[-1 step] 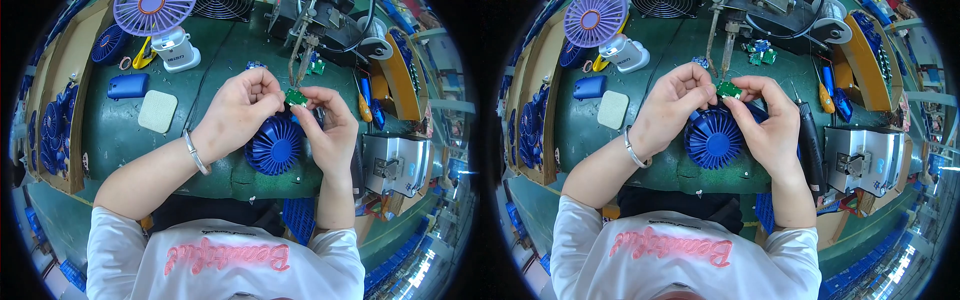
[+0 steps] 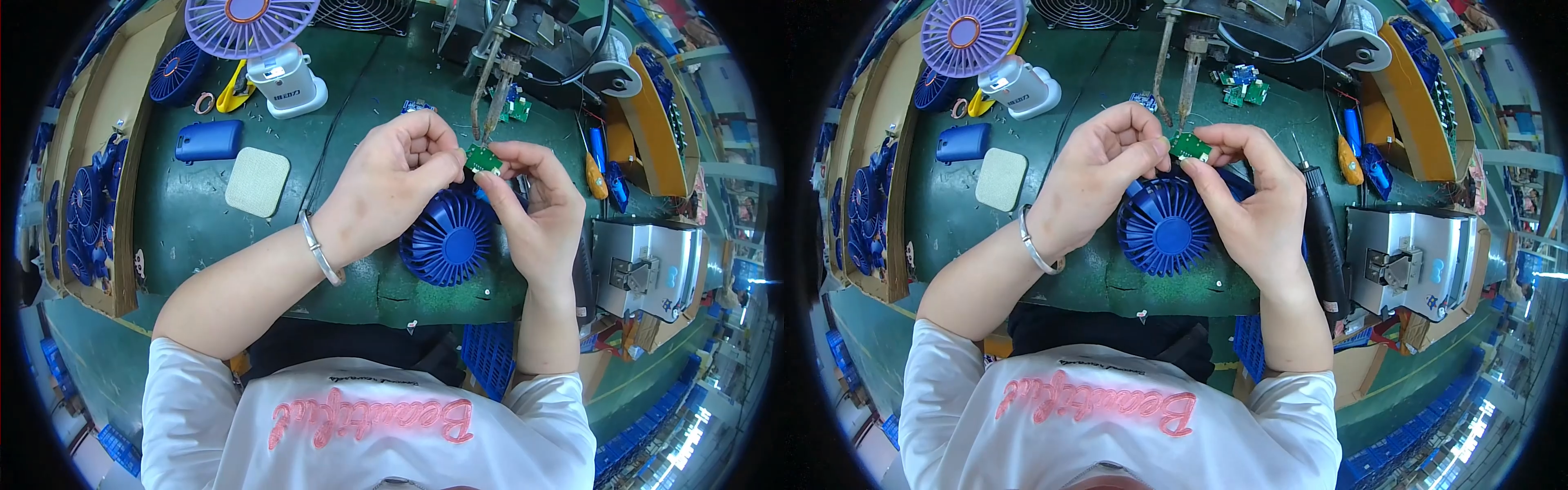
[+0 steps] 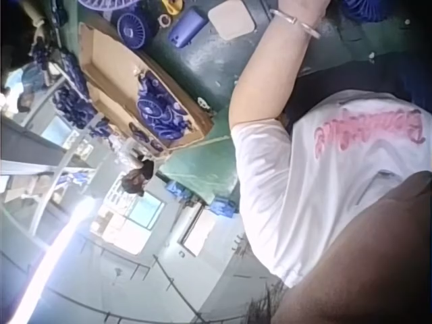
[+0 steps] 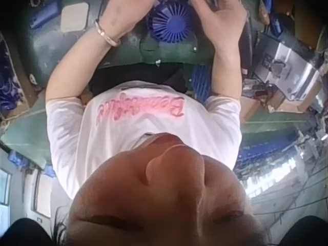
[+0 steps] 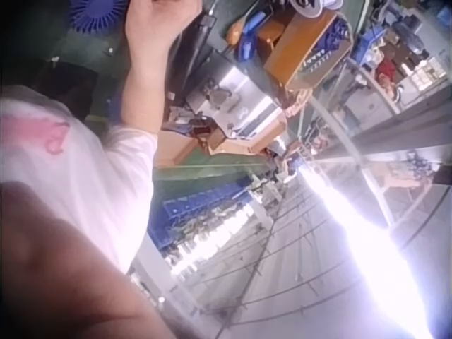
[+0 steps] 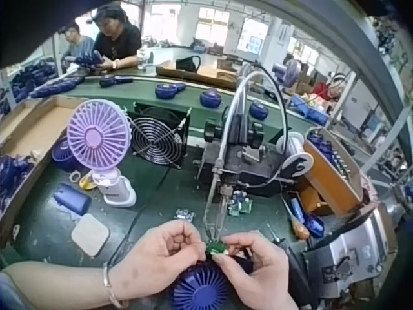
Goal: The person assembles a handheld fan by inserting the motor and internal PCB components into the blue plastic housing, then secures the casing with screws using an electric screwdriver.
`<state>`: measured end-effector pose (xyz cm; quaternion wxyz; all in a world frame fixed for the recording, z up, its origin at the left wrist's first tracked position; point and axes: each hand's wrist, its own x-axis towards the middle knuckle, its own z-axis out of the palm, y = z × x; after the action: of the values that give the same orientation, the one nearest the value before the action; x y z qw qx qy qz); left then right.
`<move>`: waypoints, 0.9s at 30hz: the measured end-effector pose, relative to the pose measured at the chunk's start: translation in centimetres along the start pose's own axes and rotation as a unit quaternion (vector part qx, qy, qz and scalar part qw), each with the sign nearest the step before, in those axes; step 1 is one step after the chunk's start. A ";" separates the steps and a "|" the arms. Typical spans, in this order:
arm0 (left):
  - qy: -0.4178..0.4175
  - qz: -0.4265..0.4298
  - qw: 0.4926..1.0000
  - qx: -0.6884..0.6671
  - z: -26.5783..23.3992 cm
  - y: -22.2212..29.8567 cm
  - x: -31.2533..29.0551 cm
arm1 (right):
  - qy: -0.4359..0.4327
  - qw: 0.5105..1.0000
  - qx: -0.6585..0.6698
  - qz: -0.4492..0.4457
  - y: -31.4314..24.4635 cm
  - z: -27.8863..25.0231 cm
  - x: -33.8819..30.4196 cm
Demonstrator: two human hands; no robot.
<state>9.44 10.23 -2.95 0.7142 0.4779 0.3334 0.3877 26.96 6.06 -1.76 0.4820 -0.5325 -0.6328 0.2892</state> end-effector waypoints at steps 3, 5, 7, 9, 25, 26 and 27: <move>0.002 0.007 1.000 0.007 0.1 0.1 0.1 | 0.002 1.000 0.012 -0.001 -0.1 0.0 0.0; -0.001 0.009 1.000 0.007 0.3 0.2 0.1 | 0.004 1.000 0.013 -0.003 -0.2 -0.1 0.0; 0.011 0.009 1.000 0.013 0.4 0.5 0.1 | 0.007 1.000 0.023 -0.004 -0.2 -0.1 -0.1; 0.010 0.010 1.000 0.012 0.4 0.5 0.1 | 0.007 1.000 0.024 -0.005 -0.2 -0.1 -0.1; -0.002 0.025 0.999 0.037 0.3 1.3 0.3 | 0.018 0.999 0.030 -0.038 -0.4 -0.1 0.1; -0.002 0.025 0.999 0.037 0.4 1.3 0.3 | 0.017 0.999 0.031 -0.038 -0.3 -0.1 0.1; -0.001 0.024 0.999 0.038 0.4 1.2 0.3 | 0.020 0.999 0.037 -0.031 -0.4 -0.1 0.0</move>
<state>9.65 10.63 -1.69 0.6861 0.5133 0.3354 0.3915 26.91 5.93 -1.39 0.5229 -0.5001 -0.6281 0.2862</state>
